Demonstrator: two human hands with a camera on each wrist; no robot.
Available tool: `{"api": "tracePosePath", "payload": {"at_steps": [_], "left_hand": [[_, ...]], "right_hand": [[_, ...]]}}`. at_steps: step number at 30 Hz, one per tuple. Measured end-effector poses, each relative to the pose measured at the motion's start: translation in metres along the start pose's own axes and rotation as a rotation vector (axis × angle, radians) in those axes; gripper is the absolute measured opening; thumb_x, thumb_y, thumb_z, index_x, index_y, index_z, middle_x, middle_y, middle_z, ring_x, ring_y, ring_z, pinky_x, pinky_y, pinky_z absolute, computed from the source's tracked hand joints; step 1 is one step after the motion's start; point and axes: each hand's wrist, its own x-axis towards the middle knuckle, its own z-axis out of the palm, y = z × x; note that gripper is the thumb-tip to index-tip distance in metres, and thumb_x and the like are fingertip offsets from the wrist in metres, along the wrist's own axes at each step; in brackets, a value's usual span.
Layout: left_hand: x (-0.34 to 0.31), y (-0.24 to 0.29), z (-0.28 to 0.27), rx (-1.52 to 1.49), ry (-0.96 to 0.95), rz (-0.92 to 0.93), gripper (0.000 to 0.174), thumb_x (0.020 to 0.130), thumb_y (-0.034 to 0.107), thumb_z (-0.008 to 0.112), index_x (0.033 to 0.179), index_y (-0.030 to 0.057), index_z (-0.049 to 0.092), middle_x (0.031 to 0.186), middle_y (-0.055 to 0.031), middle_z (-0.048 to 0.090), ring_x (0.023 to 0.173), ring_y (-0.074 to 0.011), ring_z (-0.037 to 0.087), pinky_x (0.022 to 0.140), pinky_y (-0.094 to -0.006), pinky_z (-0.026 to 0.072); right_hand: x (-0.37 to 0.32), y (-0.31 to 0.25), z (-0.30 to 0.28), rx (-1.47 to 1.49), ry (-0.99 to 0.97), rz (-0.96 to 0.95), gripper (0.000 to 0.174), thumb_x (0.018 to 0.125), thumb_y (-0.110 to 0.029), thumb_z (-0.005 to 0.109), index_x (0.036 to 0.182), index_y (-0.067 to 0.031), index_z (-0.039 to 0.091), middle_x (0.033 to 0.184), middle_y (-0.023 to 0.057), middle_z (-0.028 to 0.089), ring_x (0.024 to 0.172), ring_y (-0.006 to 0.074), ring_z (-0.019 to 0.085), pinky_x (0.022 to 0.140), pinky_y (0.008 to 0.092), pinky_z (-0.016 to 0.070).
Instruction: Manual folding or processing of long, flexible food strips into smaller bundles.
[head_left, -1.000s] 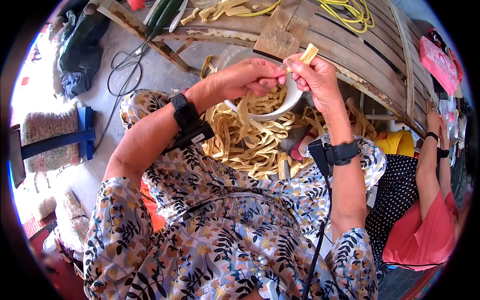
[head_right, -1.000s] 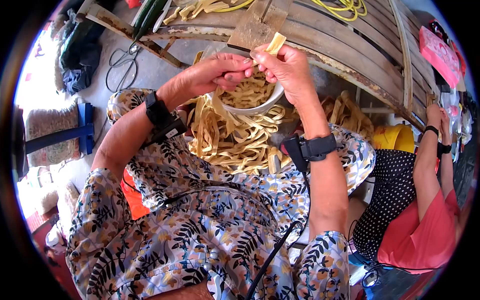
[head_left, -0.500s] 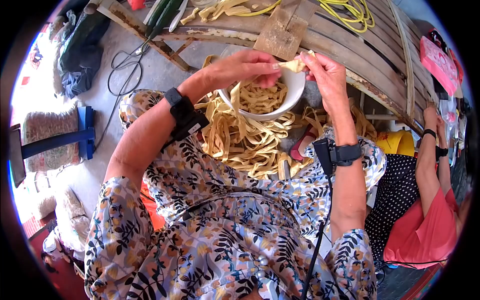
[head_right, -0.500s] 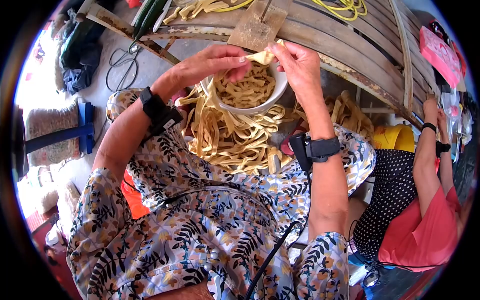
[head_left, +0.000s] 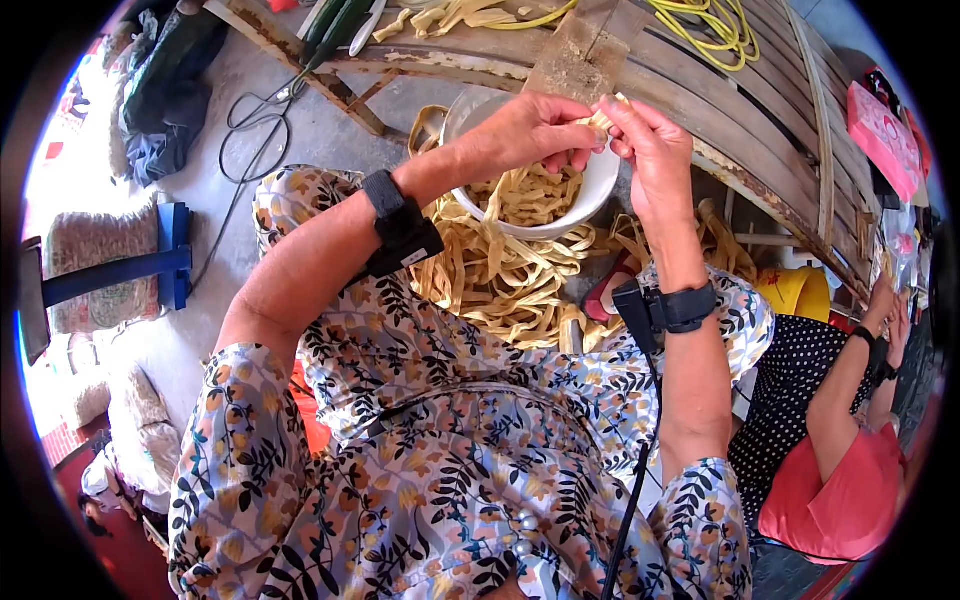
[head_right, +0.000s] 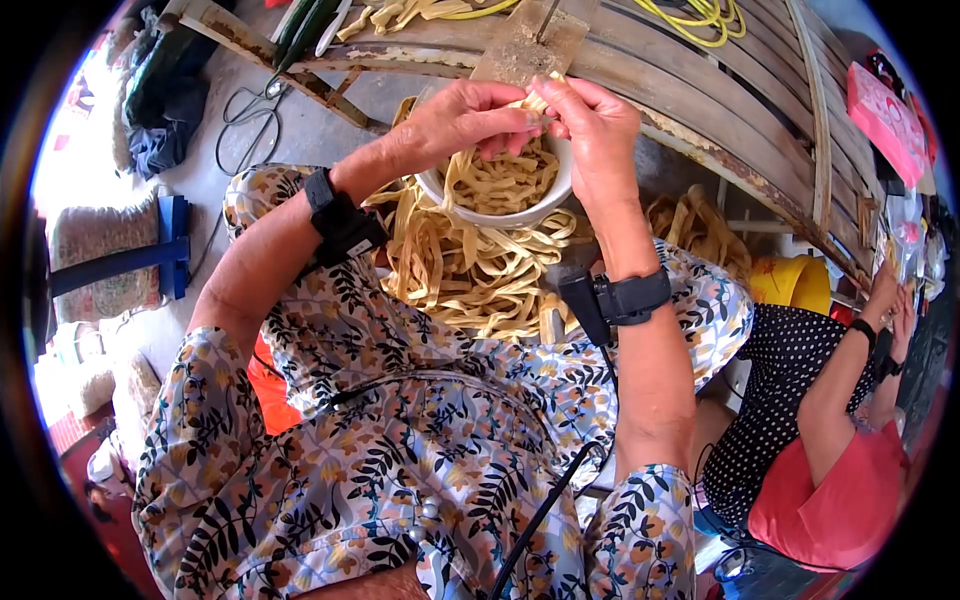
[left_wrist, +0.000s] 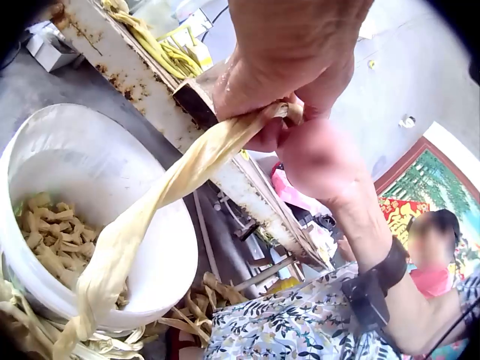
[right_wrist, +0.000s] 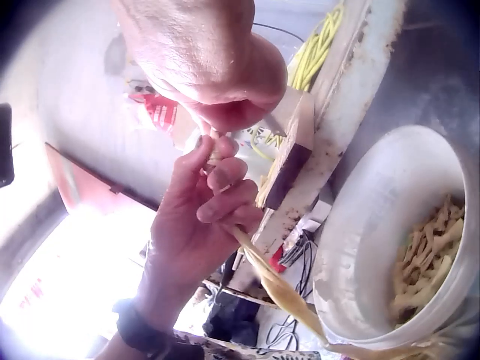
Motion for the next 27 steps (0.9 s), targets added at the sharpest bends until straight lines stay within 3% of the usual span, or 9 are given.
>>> {"api": "tracePosePath", "payload": {"at_steps": [7,11,14,20,27], "left_hand": [[0.0,-0.002,0.001,0.023,-0.006,0.038,0.028,0.089,0.029,0.048,0.085,0.0047,0.06,0.062,0.0032,0.051,0.056,-0.0039,0.044,0.051,-0.0191,0.0368],[-0.016,0.028,-0.011,-0.04,-0.051,-0.067,0.034,0.091,0.033,0.043,0.092,0.0042,0.06,0.065,0.0031,0.052,0.058,-0.0034,0.043,0.053,-0.0181,0.0344],[-0.014,0.03,-0.011,-0.031,-0.046,-0.093,0.034,0.089,0.033,0.046,0.094,0.001,0.057,0.085,-0.0023,0.06,0.067,-0.0059,0.049,0.063,-0.0211,0.04],[0.001,0.002,-0.006,-0.019,-0.074,0.062,0.027,0.09,0.029,0.046,0.093,0.0047,0.058,0.068,0.0041,0.051,0.061,-0.0035,0.043,0.056,-0.0177,0.036],[0.002,-0.006,0.004,0.113,-0.018,0.114,0.027,0.091,0.025,0.044,0.095,0.0006,0.056,0.069,0.0022,0.052,0.064,-0.0057,0.046,0.058,-0.0194,0.0394]], "right_hand": [[0.006,0.001,-0.006,0.184,0.002,0.127,0.015,0.076,-0.012,0.066,0.08,0.0022,0.065,0.065,0.0,0.052,0.055,0.0044,0.04,0.049,0.0169,0.033],[0.008,-0.007,-0.012,-0.028,-0.004,-0.009,0.015,0.077,-0.015,0.066,0.08,-0.0005,0.066,0.063,-0.0009,0.052,0.056,0.0051,0.042,0.052,0.0181,0.0349],[0.005,-0.003,-0.007,-0.1,-0.052,-0.041,0.016,0.077,-0.016,0.066,0.08,-0.0005,0.066,0.064,-0.0006,0.054,0.057,0.0056,0.044,0.053,0.0185,0.0353],[0.006,-0.003,-0.003,-0.102,-0.07,-0.083,0.016,0.077,-0.014,0.065,0.081,0.0016,0.065,0.066,0.0009,0.056,0.055,0.005,0.043,0.052,0.0184,0.035],[0.006,0.0,-0.005,0.097,0.001,0.081,0.017,0.078,-0.015,0.065,0.081,0.0016,0.065,0.064,-0.0007,0.054,0.055,0.0039,0.042,0.051,0.0171,0.0347]]}}
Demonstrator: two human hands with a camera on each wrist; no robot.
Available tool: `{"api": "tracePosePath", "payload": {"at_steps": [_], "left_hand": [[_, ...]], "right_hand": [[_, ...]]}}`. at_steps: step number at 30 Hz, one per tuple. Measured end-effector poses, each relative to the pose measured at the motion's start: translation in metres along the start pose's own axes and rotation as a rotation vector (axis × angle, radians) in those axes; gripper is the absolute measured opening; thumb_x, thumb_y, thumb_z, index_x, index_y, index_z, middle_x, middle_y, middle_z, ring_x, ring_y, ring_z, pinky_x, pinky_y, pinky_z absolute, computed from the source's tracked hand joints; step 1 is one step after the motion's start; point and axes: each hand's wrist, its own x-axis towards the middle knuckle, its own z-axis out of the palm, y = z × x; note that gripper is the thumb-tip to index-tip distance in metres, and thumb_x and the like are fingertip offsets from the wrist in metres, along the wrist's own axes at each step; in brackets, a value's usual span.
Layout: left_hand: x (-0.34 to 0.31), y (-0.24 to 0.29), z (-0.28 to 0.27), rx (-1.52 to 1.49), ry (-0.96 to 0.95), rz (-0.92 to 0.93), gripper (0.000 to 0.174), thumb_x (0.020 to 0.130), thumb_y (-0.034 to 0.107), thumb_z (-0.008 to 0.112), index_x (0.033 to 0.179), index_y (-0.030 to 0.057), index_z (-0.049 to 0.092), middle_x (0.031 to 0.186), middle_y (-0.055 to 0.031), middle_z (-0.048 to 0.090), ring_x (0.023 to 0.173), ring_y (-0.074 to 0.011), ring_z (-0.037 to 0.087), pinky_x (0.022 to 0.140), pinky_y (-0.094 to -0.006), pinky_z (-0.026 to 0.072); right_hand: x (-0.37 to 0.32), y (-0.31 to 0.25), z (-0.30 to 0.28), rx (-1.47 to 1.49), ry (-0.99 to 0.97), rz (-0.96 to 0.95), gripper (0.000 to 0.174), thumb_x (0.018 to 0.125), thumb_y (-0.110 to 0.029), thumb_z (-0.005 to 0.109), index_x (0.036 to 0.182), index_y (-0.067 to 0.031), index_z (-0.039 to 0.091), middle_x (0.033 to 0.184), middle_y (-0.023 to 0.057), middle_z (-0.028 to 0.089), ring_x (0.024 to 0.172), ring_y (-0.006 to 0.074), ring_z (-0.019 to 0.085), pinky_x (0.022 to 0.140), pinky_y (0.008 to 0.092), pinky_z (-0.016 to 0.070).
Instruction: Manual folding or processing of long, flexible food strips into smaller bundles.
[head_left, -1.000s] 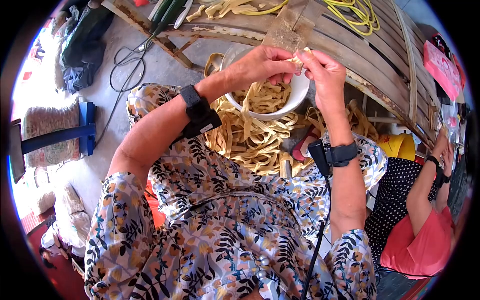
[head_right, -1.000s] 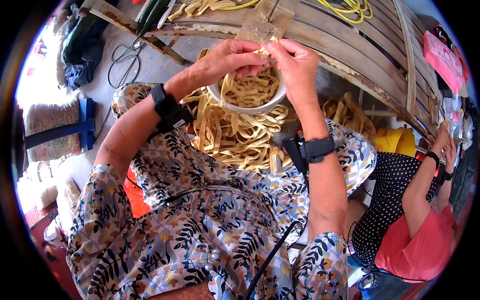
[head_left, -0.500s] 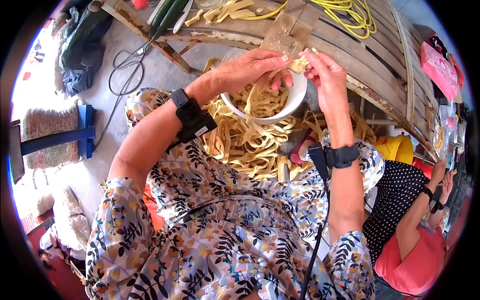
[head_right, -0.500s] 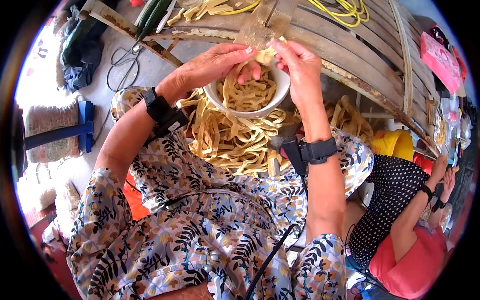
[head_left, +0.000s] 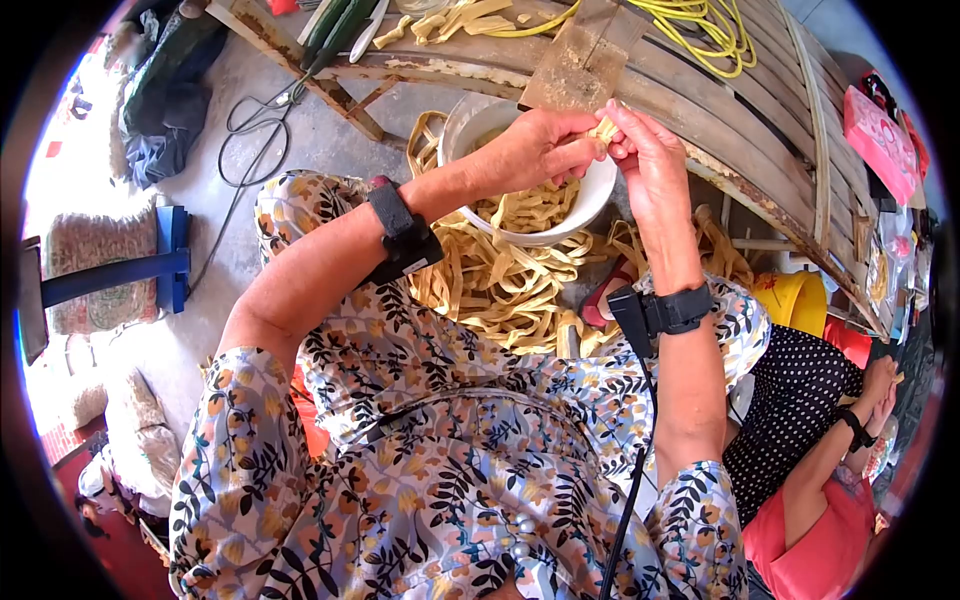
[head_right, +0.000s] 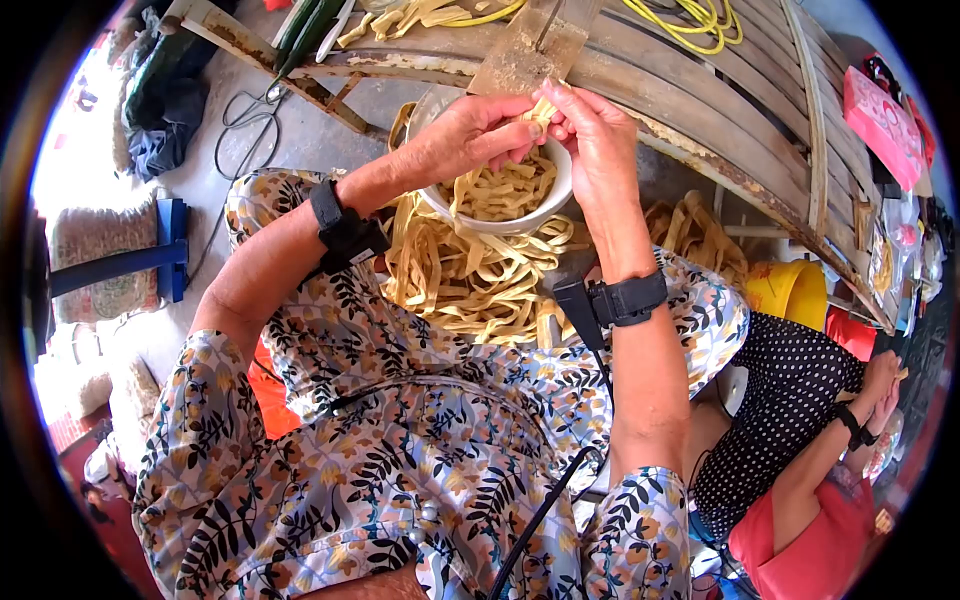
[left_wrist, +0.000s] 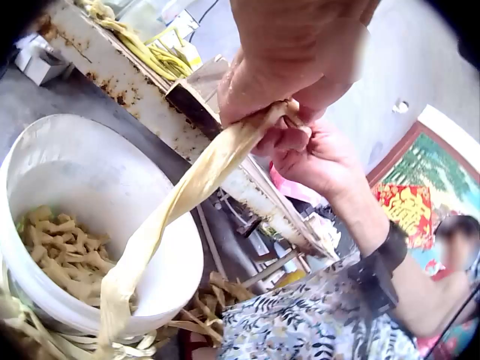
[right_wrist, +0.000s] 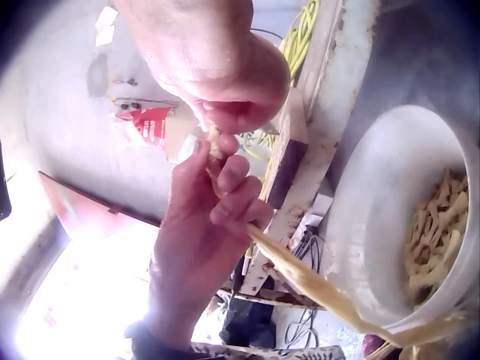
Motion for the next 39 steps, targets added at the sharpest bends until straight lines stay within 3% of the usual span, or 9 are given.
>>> {"api": "tracePosePath", "payload": {"at_steps": [4,7,11,15,21,22,26,29,39], "left_hand": [[-0.005,0.004,-0.016,-0.13,-0.02,0.001,0.027,0.092,0.021,0.042,0.101,-0.0007,0.056,0.072,0.0001,0.052,0.066,-0.0065,0.048,0.06,-0.0202,0.0406],[-0.003,-0.004,-0.027,-0.043,0.014,-0.02,0.026,0.092,0.019,0.042,0.099,-0.0003,0.057,0.072,0.0002,0.053,0.066,-0.0064,0.048,0.06,-0.0199,0.0405],[0.0,-0.002,-0.026,0.0,0.039,-0.019,0.022,0.091,0.018,0.045,0.094,-0.0001,0.058,0.068,0.0009,0.052,0.059,-0.0062,0.046,0.056,-0.0196,0.0391],[0.005,0.0,-0.041,0.069,0.024,-0.117,0.019,0.087,0.017,0.051,0.091,-0.0003,0.058,0.067,0.0011,0.051,0.058,-0.0059,0.045,0.054,-0.0195,0.0376],[0.018,0.01,-0.079,0.407,0.295,-0.037,0.016,0.084,0.015,0.057,0.095,0.0034,0.06,0.072,0.0037,0.053,0.059,-0.0036,0.044,0.054,-0.0199,0.038],[0.029,-0.005,-0.093,0.372,0.342,0.127,0.018,0.083,0.02,0.06,0.094,0.0063,0.063,0.07,0.005,0.053,0.059,-0.003,0.043,0.051,-0.0197,0.0363],[0.053,-0.002,-0.098,0.375,0.568,0.069,0.022,0.081,0.025,0.061,0.084,0.0043,0.066,0.06,0.0062,0.048,0.056,-0.0028,0.038,0.049,-0.02,0.0324],[0.058,-0.006,-0.101,0.408,0.621,-0.05,0.02,0.082,0.024,0.06,0.083,0.0041,0.065,0.06,0.0064,0.049,0.057,-0.0026,0.038,0.05,-0.0203,0.0327],[0.067,-0.018,-0.105,0.4,0.655,-0.008,0.018,0.08,0.022,0.06,0.082,0.0048,0.066,0.061,0.0055,0.051,0.057,-0.0031,0.04,0.052,-0.0206,0.0347]], "right_hand": [[0.009,-0.007,-0.007,-0.128,0.02,-0.131,0.02,0.077,-0.02,0.066,0.086,-0.0011,0.065,0.067,-0.0022,0.055,0.059,0.0039,0.045,0.055,0.0154,0.0364],[0.004,-0.008,-0.005,-0.297,0.056,-0.007,0.024,0.077,-0.022,0.066,0.092,-0.0032,0.064,0.071,-0.0017,0.057,0.063,0.004,0.05,0.057,0.0143,0.0394],[0.007,0.002,-0.006,-0.28,-0.118,-0.011,0.023,0.076,-0.018,0.068,0.094,-0.0034,0.063,0.077,0.0011,0.061,0.065,0.0046,0.054,0.056,0.0159,0.0445],[0.022,-0.005,-0.016,-0.171,-0.019,-0.05,0.021,0.076,-0.012,0.066,0.092,0.0005,0.062,0.076,0.0033,0.061,0.062,0.0055,0.054,0.055,0.0171,0.0452],[0.05,-0.012,-0.02,0.002,0.107,-0.146,0.017,0.075,-0.008,0.066,0.089,0.0011,0.062,0.074,0.0041,0.061,0.058,0.0067,0.054,0.053,0.0169,0.0459],[0.057,-0.013,-0.022,0.026,0.132,-0.174,0.018,0.075,-0.008,0.066,0.089,0.0011,0.062,0.074,0.0042,0.061,0.058,0.0068,0.055,0.053,0.0168,0.0461],[0.072,-0.014,-0.016,0.075,0.192,-0.205,0.018,0.075,-0.009,0.067,0.09,0.0009,0.062,0.074,0.0047,0.061,0.06,0.0078,0.056,0.053,0.0172,0.0475],[0.076,-0.007,-0.01,0.097,0.199,-0.209,0.019,0.075,-0.009,0.067,0.09,0.0007,0.062,0.074,0.0046,0.061,0.061,0.0082,0.056,0.054,0.0177,0.0479],[0.085,-0.005,-0.006,0.115,0.232,-0.212,0.016,0.075,-0.008,0.067,0.088,0.0006,0.062,0.073,0.0039,0.06,0.059,0.0076,0.055,0.053,0.0181,0.0471]]}}
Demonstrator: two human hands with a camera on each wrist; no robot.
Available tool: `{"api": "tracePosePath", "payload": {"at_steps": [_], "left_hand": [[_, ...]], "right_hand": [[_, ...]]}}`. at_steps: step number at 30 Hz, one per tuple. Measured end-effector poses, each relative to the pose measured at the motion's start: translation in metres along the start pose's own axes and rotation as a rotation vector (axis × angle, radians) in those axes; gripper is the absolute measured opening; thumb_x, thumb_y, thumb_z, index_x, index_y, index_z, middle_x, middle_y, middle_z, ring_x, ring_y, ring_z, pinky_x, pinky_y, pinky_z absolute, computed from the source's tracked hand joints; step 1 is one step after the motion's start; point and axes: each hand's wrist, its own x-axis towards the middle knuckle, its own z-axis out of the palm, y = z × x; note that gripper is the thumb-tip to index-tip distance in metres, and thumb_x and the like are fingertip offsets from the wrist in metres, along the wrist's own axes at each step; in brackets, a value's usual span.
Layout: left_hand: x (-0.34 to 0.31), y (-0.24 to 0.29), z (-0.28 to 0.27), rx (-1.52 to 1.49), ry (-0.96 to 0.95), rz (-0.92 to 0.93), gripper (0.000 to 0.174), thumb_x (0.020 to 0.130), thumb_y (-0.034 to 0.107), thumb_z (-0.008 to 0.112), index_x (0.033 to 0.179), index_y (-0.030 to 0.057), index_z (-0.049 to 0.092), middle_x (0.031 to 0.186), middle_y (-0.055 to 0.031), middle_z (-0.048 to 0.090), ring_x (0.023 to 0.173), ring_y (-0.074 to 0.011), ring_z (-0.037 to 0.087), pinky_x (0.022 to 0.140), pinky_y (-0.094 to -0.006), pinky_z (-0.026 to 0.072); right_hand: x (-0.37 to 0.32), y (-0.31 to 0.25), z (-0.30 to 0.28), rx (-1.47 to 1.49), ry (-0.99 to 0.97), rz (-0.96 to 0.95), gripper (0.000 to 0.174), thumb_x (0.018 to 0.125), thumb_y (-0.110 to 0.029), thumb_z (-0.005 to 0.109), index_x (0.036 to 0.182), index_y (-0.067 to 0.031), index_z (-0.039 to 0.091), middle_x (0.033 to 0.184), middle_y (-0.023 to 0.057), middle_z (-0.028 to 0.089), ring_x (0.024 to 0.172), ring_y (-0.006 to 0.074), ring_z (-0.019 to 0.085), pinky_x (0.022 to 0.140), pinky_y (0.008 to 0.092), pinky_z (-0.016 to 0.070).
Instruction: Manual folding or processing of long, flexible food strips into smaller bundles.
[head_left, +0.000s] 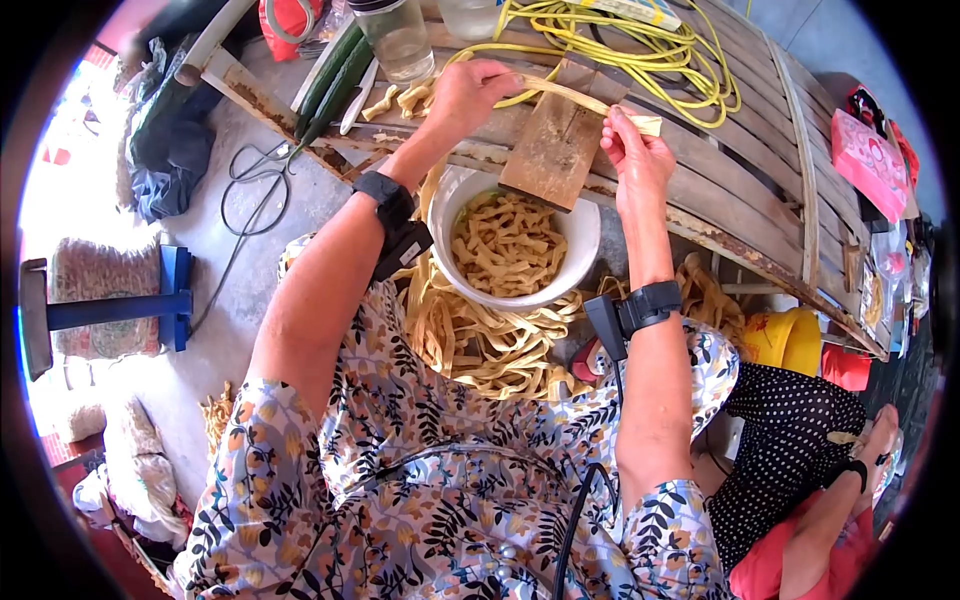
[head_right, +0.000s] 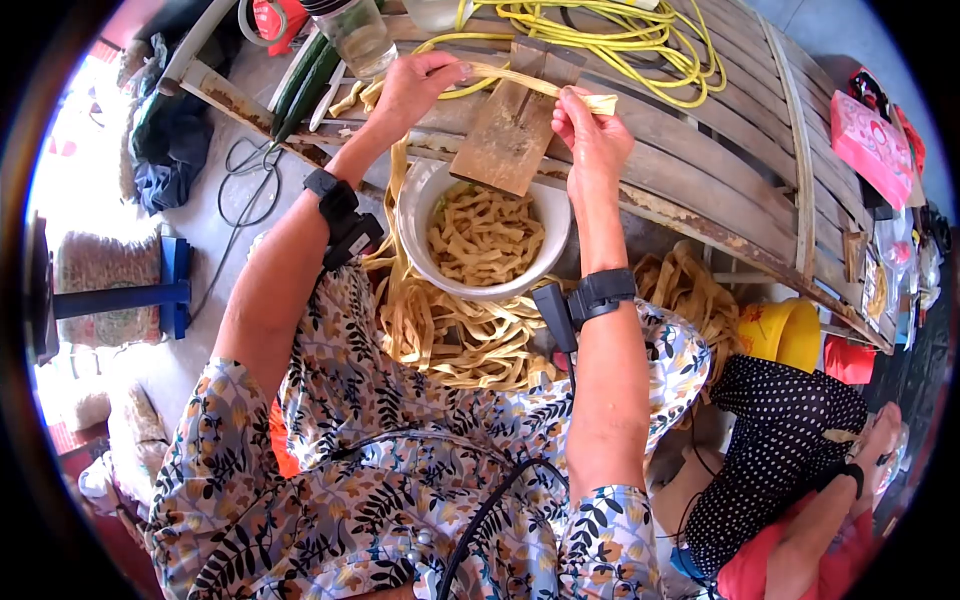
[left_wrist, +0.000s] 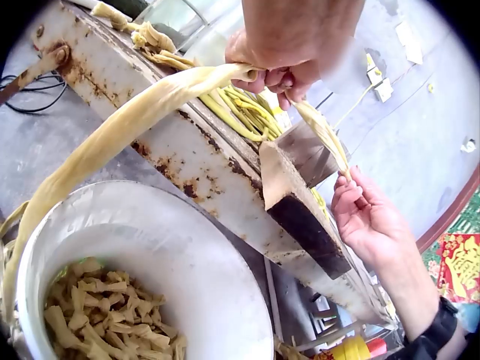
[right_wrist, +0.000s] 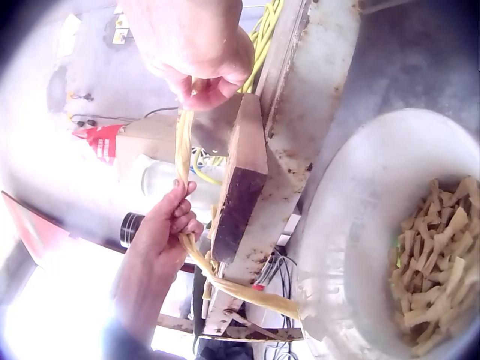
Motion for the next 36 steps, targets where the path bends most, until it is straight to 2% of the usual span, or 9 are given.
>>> {"api": "tracePosePath", "payload": {"at_steps": [10,14,16,18,22,27,31,34,36], "left_hand": [[-0.015,-0.011,-0.014,-0.094,-0.014,-0.093,0.02,0.083,0.021,0.055,0.086,0.0042,0.067,0.066,0.0036,0.052,0.06,-0.0029,0.042,0.054,-0.0183,0.0346],[-0.047,0.018,-0.032,-0.388,-0.246,-0.147,0.032,0.089,0.032,0.047,0.093,0.0031,0.062,0.064,0.0053,0.037,0.059,-0.0034,0.033,0.052,-0.0178,0.0278],[-0.058,0.024,-0.035,-0.443,-0.336,-0.207,0.033,0.09,0.033,0.046,0.092,0.0036,0.06,0.065,0.0054,0.038,0.059,-0.0032,0.033,0.053,-0.0176,0.0281],[-0.059,0.019,-0.031,-0.42,-0.368,-0.145,0.026,0.09,0.027,0.047,0.093,0.0037,0.058,0.066,0.0055,0.042,0.059,-0.0032,0.035,0.054,-0.0166,0.0294],[-0.068,0.02,-0.02,-0.313,-0.344,0.023,0.014,0.086,0.013,0.053,0.095,0.0029,0.058,0.07,0.0039,0.051,0.062,-0.004,0.044,0.058,-0.0168,0.0373],[-0.086,0.037,-0.007,-0.135,-0.308,0.185,0.013,0.081,0.008,0.057,0.093,0.0048,0.059,0.07,-0.0029,0.057,0.065,-0.0087,0.054,0.061,-0.0228,0.0449],[-0.097,0.039,0.002,0.08,-0.265,0.508,0.016,0.079,0.009,0.058,0.094,0.0053,0.059,0.075,-0.0091,0.059,0.066,-0.0193,0.059,0.06,-0.0275,0.0472],[-0.104,0.047,0.003,0.246,-0.34,0.668,0.019,0.075,0.012,0.061,0.093,0.006,0.06,0.078,-0.0112,0.059,0.07,-0.0278,0.058,0.061,-0.0309,0.0481],[-0.107,0.049,0.003,0.313,-0.391,0.705,0.019,0.074,0.012,0.061,0.092,0.0063,0.06,0.078,-0.0107,0.059,0.07,-0.0286,0.058,0.061,-0.0311,0.048]], "right_hand": [[-0.015,0.0,-0.02,-0.296,0.007,-0.013,0.016,0.077,-0.007,0.063,0.089,0.0029,0.061,0.071,0.0054,0.06,0.059,0.0076,0.055,0.051,0.0182,0.0446],[-0.054,-0.02,-0.015,-0.464,-0.293,0.143,0.019,0.079,-0.012,0.063,0.092,0.002,0.061,0.075,0.0058,0.061,0.061,0.0066,0.054,0.056,0.0175,0.0441],[-0.069,-0.02,-0.018,-0.657,-0.499,-0.004,0.02,0.078,-0.012,0.064,0.095,-0.0009,0.062,0.079,0.0046,0.062,0.066,0.009,0.056,0.063,0.0206,0.0456],[-0.079,-0.022,-0.017,-0.859,-0.588,-0.204,0.022,0.077,-0.011,0.064,0.096,-0.0022,0.062,0.081,0.0036,0.062,0.069,0.0103,0.057,0.066,0.0221,0.0459],[-0.064,-0.034,-0.025,-0.604,-0.259,-0.202,0.017,0.081,-0.01,0.061,0.094,0.0002,0.063,0.085,0.0052,0.064,0.079,0.0096,0.057,0.073,0.0222,0.0449],[-0.06,-0.044,-0.014,-0.498,-0.253,-0.241,0.025,0.087,-0.017,0.053,0.094,0.006,0.061,0.086,0.009,0.064,0.079,0.0118,0.059,0.073,0.0231,0.0466],[-0.066,-0.035,-0.009,-0.598,-0.321,-0.12,0.025,0.087,-0.017,0.051,0.093,0.005,0.06,0.08,0.0109,0.063,0.07,0.0126,0.06,0.067,0.0236,0.049],[-0.077,-0.034,-0.01,-0.723,-0.372,0.314,0.024,0.087,-0.018,0.051,0.091,0.004,0.06,0.07,0.009,0.063,0.059,0.0123,0.059,0.059,0.0237,0.0496],[-0.081,-0.029,-0.014,-0.914,-0.468,0.331,0.019,0.086,-0.015,0.051,0.089,0.0016,0.062,0.06,0.0043,0.059,0.047,0.0078,0.05,0.044,0.0196,0.0396]]}}
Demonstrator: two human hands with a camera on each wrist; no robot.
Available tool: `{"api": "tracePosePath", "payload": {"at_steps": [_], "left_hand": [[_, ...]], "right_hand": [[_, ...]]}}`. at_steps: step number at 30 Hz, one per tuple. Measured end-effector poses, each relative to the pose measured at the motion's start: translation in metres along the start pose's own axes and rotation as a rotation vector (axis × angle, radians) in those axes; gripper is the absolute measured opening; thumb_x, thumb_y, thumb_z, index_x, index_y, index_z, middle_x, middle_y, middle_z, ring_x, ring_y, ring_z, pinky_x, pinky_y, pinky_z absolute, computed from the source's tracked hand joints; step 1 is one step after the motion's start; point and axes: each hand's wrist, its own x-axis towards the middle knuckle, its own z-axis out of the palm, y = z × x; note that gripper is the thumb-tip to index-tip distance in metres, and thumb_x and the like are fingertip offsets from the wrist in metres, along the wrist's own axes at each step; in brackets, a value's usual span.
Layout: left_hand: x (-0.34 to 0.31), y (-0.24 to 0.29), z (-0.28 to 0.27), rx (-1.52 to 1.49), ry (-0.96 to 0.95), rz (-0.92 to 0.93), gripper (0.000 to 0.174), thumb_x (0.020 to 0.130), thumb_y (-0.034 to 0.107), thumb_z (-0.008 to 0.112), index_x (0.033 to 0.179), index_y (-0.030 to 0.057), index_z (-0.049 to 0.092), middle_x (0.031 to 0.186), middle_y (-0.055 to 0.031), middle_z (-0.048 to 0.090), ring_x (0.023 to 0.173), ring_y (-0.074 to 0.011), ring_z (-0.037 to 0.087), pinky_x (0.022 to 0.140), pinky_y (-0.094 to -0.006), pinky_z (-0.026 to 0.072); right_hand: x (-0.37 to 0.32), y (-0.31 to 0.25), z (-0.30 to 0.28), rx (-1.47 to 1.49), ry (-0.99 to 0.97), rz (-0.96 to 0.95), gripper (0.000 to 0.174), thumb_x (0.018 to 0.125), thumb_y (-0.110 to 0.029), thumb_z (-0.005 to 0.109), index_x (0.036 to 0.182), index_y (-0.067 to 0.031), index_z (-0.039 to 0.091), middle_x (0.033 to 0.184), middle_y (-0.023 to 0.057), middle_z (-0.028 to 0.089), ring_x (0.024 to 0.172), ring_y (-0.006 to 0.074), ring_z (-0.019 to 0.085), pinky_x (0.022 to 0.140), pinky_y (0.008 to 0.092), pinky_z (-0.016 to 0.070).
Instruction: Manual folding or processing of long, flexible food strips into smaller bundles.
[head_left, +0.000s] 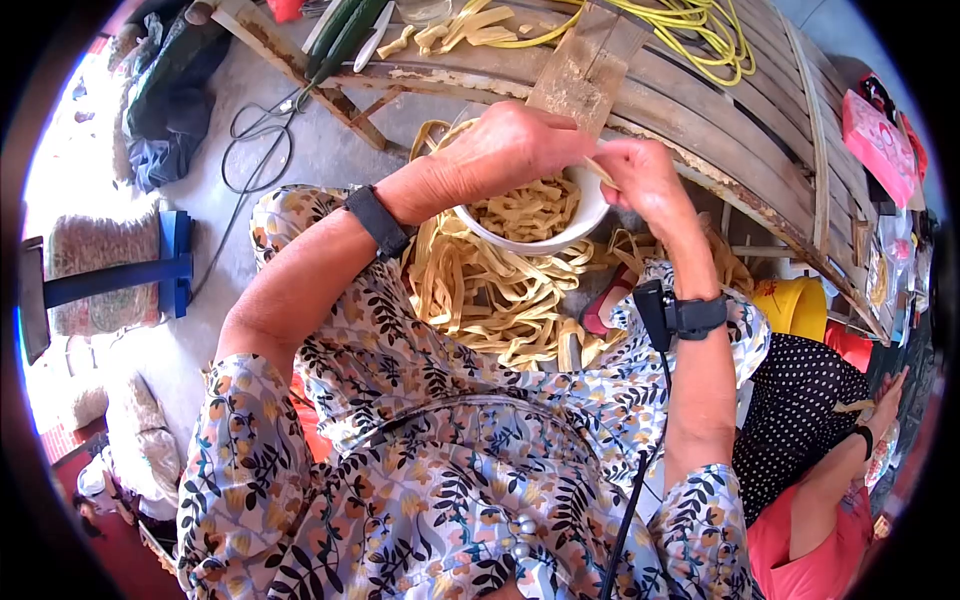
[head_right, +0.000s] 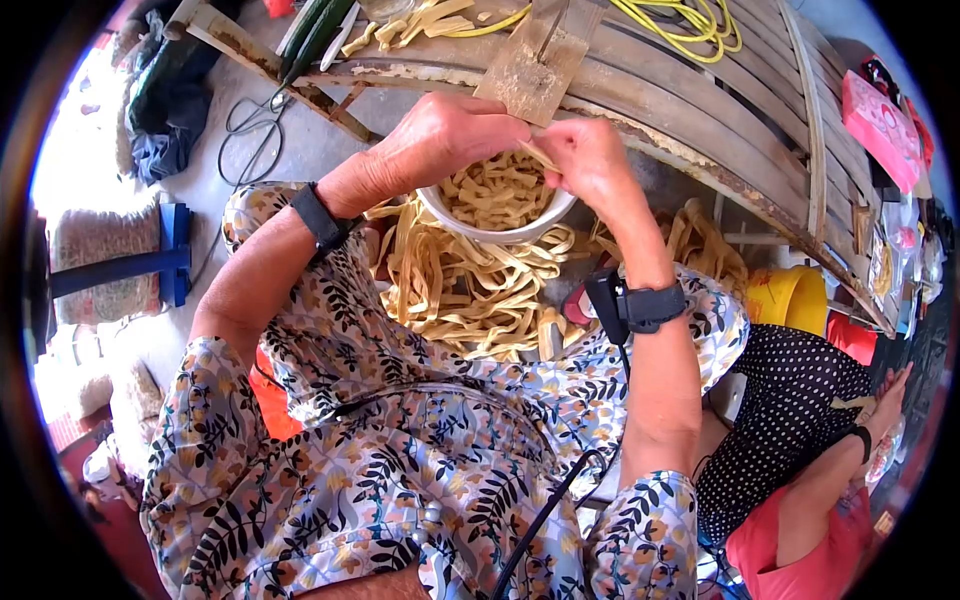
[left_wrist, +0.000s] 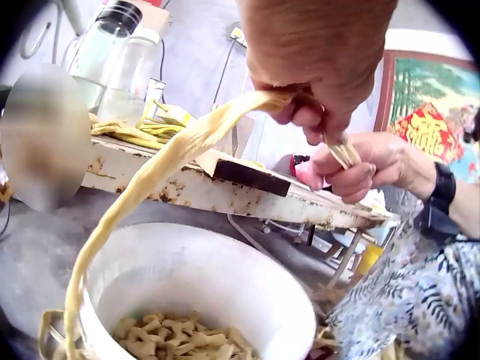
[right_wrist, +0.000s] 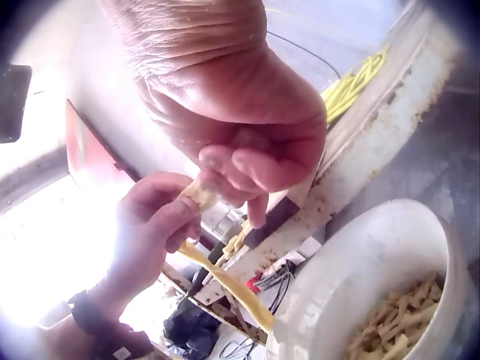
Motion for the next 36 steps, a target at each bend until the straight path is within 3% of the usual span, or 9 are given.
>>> {"api": "tracePosePath", "payload": {"at_steps": [3,9,11,14,21,25,28,33,36], "left_hand": [[-0.006,-0.01,-0.004,-0.25,-0.057,-0.197,0.013,0.074,0.015,0.064,0.083,0.006,0.062,0.074,-0.0047,0.061,0.065,-0.0155,0.057,0.059,-0.0259,0.0465],[-0.007,-0.03,-0.019,-0.617,-0.123,-0.502,0.018,0.083,0.023,0.058,0.086,0.007,0.065,0.068,0.0026,0.059,0.058,-0.0022,0.049,0.054,-0.0168,0.0426],[-0.011,-0.018,0.001,-0.922,-0.05,-0.62,0.026,0.088,0.027,0.052,0.089,0.0024,0.061,0.064,0.0033,0.054,0.053,-0.0023,0.044,0.046,-0.0176,0.036],[-0.016,-0.021,0.024,-1.638,-0.334,-0.498,0.037,0.088,0.036,0.049,0.103,0.0025,0.055,0.067,0.0046,0.048,0.053,-0.001,0.04,0.046,-0.0154,0.0343],[-0.016,-0.006,0.055,-2.073,-0.331,-0.603,0.039,0.083,0.034,0.057,0.098,-0.0015,0.052,0.074,-0.0013,0.053,0.051,-0.0031,0.039,0.048,-0.0169,0.0342],[-0.003,0.002,0.049,-1.788,0.021,-0.957,0.016,0.087,0.013,0.052,0.095,-0.0004,0.055,0.069,-0.0011,0.053,0.048,-0.0045,0.042,0.045,-0.0176,0.0362],[0.006,0.0,0.041,-1.114,0.335,-0.893,0.015,0.087,0.011,0.05,0.088,-0.0015,0.059,0.068,-0.0009,0.056,0.048,-0.0043,0.045,0.044,-0.0184,0.0383],[0.002,0.003,0.03,-0.837,0.356,-0.706,0.019,0.082,0.014,0.058,0.079,-0.0046,0.06,0.064,-0.0054,0.059,0.047,-0.0075,0.052,0.041,-0.0216,0.0423],[-0.001,0.005,0.027,-0.732,0.236,-0.675,0.025,0.081,0.021,0.06,0.081,-0.0036,0.058,0.064,-0.0066,0.059,0.051,-0.0087,0.054,0.045,-0.0241,0.0446]], "right_hand": [[0.0,0.018,0.008,-0.008,-0.068,-0.054,0.015,0.084,-0.008,0.052,0.082,-0.0009,0.064,0.053,-0.0043,0.048,0.041,0.0029,0.035,0.038,0.0181,0.0246],[-0.03,-0.009,0.015,0.573,-0.68,-0.142,0.039,0.082,-0.03,0.059,0.103,0.002,0.058,0.053,-0.0073,0.045,0.042,0.0002,0.036,0.041,0.0173,0.0307],[-0.02,-0.006,0.012,0.714,-0.593,-0.248,0.042,0.083,-0.035,0.057,0.106,0.0013,0.057,0.053,-0.0081,0.043,0.043,0.0001,0.036,0.042,0.0166,0.0324],[-0.011,-0.004,0.007,0.583,-0.316,-0.365,0.045,0.08,-0.034,0.062,0.109,0.0004,0.056,0.06,-0.0056,0.052,0.049,0.0,0.043,0.048,0.0163,0.0376],[-0.009,0.002,0.019,0.157,-0.032,-0.438,0.035,0.076,-0.022,0.067,0.103,-0.002,0.059,0.08,0.0017,0.06,0.06,0.007,0.052,0.055,0.019,0.043],[0.002,0.009,0.023,-0.146,0.351,-0.735,0.027,0.069,-0.015,0.069,0.093,-0.0052,0.063,0.081,0.0039,0.056,0.08,0.0164,0.055,0.069,0.0263,0.044],[-0.005,0.007,0.024,-0.52,0.654,-0.765,0.025,0.067,-0.014,0.068,0.09,-0.0061,0.064,0.084,0.0056,0.057,0.08,0.0191,0.054,0.069,0.0279,0.0434],[0.005,0.016,0.023,-0.033,0.222,-0.443,0.017,0.071,-0.014,0.066,0.079,0.0003,0.063,0.058,0.0067,0.058,0.049,0.0102,0.047,0.049,0.0257,0.0395],[0.008,0.02,0.028,0.059,0.181,-0.347,0.017,0.072,-0.014,0.066,0.079,0.0005,0.062,0.058,0.0058,0.057,0.052,0.0056,0.044,0.049,0.0243,0.0386]]}}
